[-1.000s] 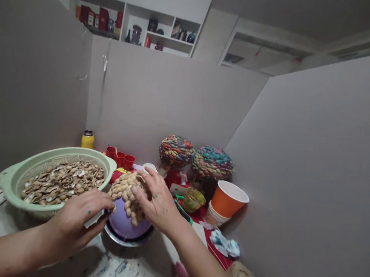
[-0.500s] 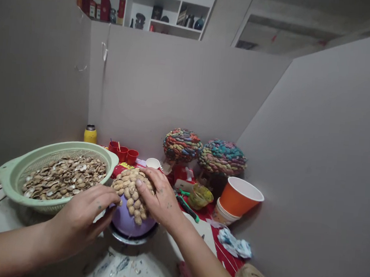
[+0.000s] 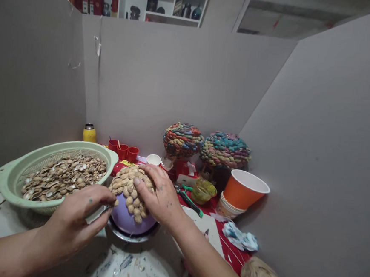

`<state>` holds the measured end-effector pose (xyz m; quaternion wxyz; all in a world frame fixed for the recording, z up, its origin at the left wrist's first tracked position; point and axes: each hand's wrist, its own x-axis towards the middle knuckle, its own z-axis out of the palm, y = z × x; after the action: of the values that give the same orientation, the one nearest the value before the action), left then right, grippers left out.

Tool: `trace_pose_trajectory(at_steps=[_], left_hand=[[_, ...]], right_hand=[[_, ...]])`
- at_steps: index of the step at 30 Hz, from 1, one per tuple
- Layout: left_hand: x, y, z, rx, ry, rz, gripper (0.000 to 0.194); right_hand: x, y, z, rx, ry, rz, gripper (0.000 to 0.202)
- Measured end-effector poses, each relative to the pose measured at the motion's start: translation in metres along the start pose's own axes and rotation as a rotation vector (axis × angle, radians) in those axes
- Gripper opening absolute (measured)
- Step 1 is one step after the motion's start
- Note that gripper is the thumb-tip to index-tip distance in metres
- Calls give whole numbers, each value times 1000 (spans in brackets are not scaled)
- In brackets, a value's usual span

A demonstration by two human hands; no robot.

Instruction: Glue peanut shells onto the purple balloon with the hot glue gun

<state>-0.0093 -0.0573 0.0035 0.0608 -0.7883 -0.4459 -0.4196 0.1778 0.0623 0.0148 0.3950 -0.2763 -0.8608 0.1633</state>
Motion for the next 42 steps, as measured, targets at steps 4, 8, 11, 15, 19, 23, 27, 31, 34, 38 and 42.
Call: trace_pose_trajectory(at_steps=[4,8,11,15,19,23,27,31,34,38,42], left_hand=[[7,5,-4,-84,-11,-171,12],[8,3,3,-99,-19,-226,12],[8,0,9,-87,-21,-254,10],[10,0,11,-55,-13,-264,10],[12,3,10,-36,-9,-247,10],[13,4,10,-18,-7,-238,9],[12,3,11,-17,-5,-236,10],[13,2,12,-32,10,-199,12],[12,2,13,-28,12,-197,11],[9,0,14,-11,9,-186,10],[8,-3,16,-2,15,-150,9]], right_hand=[[-1,1,1,-1,7,-6,30],[-1,4,2,0,4,-9,32],[-1,5,2,4,11,-11,32],[-1,3,1,12,21,-12,31],[-1,3,1,15,26,-13,31],[-1,3,1,13,28,-14,30],[-1,3,1,9,30,-14,30],[-1,3,1,2,31,-15,30],[-1,4,2,1,31,-15,30],[-1,4,2,-2,36,-15,30],[-1,4,2,-2,33,-16,30]])
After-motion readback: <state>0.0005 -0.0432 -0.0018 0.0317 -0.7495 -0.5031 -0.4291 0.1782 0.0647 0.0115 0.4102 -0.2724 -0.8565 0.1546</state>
